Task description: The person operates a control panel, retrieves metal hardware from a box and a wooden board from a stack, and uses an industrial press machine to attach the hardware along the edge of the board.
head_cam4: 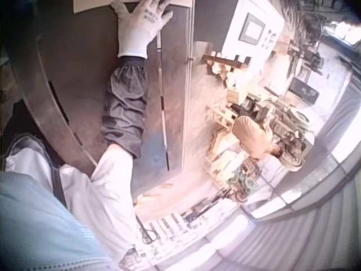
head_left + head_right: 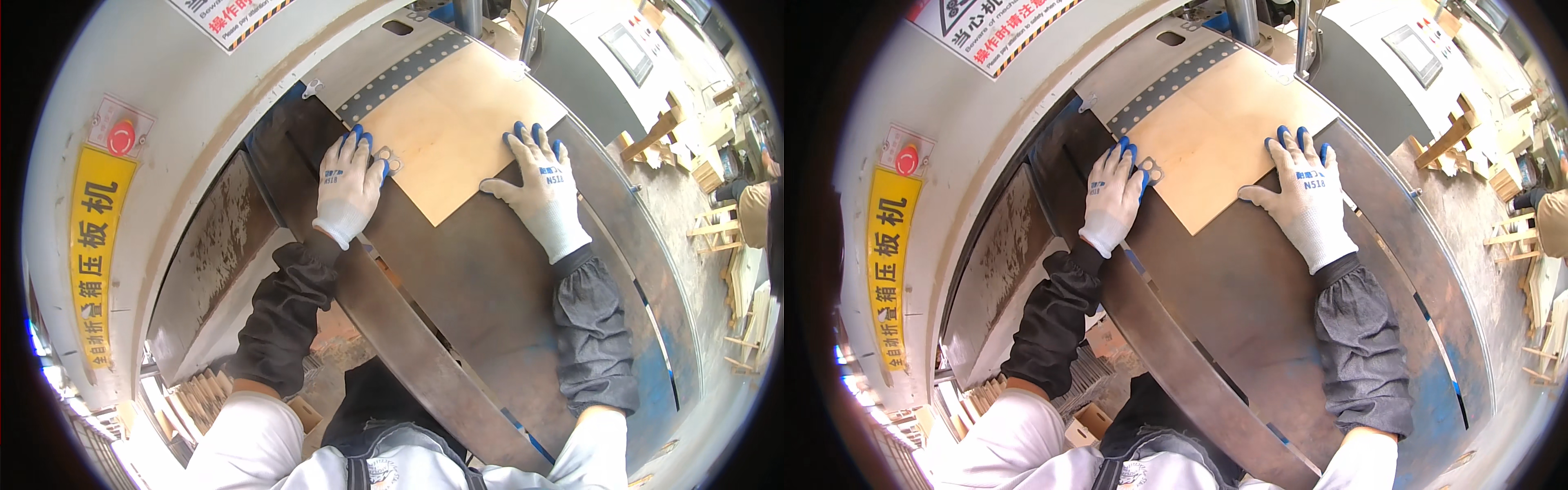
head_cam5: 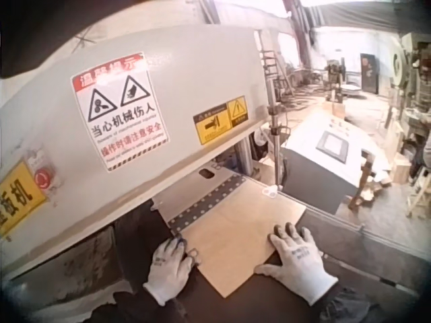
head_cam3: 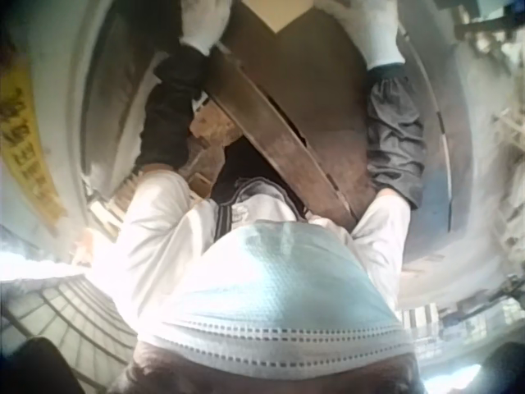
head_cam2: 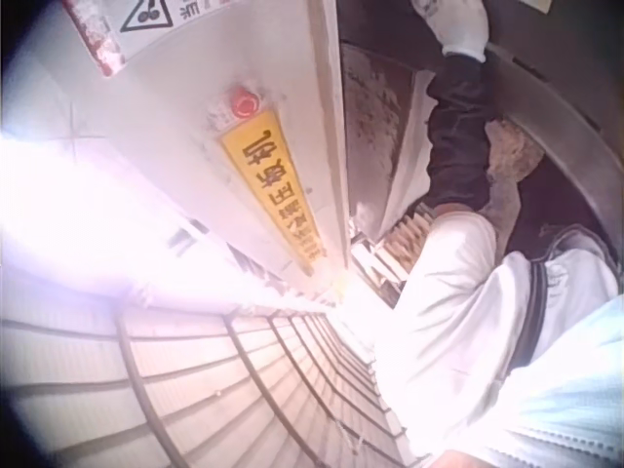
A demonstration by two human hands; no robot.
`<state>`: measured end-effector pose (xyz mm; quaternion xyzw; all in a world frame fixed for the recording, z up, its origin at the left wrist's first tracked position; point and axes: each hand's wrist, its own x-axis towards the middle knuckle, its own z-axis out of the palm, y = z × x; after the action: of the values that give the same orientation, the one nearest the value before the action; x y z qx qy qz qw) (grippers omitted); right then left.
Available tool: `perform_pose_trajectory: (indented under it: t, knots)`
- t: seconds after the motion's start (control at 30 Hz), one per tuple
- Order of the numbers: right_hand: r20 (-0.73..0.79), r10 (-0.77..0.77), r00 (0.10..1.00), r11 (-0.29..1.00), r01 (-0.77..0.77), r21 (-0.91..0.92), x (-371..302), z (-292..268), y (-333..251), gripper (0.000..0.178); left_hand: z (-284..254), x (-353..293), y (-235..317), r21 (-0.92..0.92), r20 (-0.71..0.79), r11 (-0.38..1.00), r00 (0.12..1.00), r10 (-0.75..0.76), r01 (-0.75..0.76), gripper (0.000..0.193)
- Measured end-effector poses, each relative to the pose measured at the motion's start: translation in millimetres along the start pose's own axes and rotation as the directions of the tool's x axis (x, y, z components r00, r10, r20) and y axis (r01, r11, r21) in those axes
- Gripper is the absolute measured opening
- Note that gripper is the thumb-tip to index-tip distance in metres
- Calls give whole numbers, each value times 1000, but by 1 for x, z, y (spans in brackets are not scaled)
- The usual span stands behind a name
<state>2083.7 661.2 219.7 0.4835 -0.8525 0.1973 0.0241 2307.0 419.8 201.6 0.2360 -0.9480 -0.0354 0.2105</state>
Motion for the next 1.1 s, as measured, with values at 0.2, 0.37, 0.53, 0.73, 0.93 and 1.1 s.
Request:
perform_pose_trajectory:
  t: [0.2,0.37,0.53,0.73,0.93,1.1]
  knots:
    - [7,17,1000,1000,-17,13,-1,-4,1,85,0,3,1,-2,14,1000,1000,-6,6,53]
    - [-139,102,985,987,-118,-113,-9,-4,-14,94,8,7,-2,-93,-47,996,999,-15,11,52]
    - [-164,281,945,959,-284,5,-30,26,-61,77,5,8,-7,-295,-109,956,993,-41,7,48]
    - [-116,739,663,-136,316,939,11,47,-117,61,7,1,-8,-575,-182,818,977,-109,-16,47]
    - [313,605,733,-568,122,814,26,62,-111,34,12,1,-6,-766,-226,643,933,-280,8,46]
    - [226,578,784,-470,93,878,12,72,-93,34,2,-23,-2,-838,-171,545,931,-321,34,45]
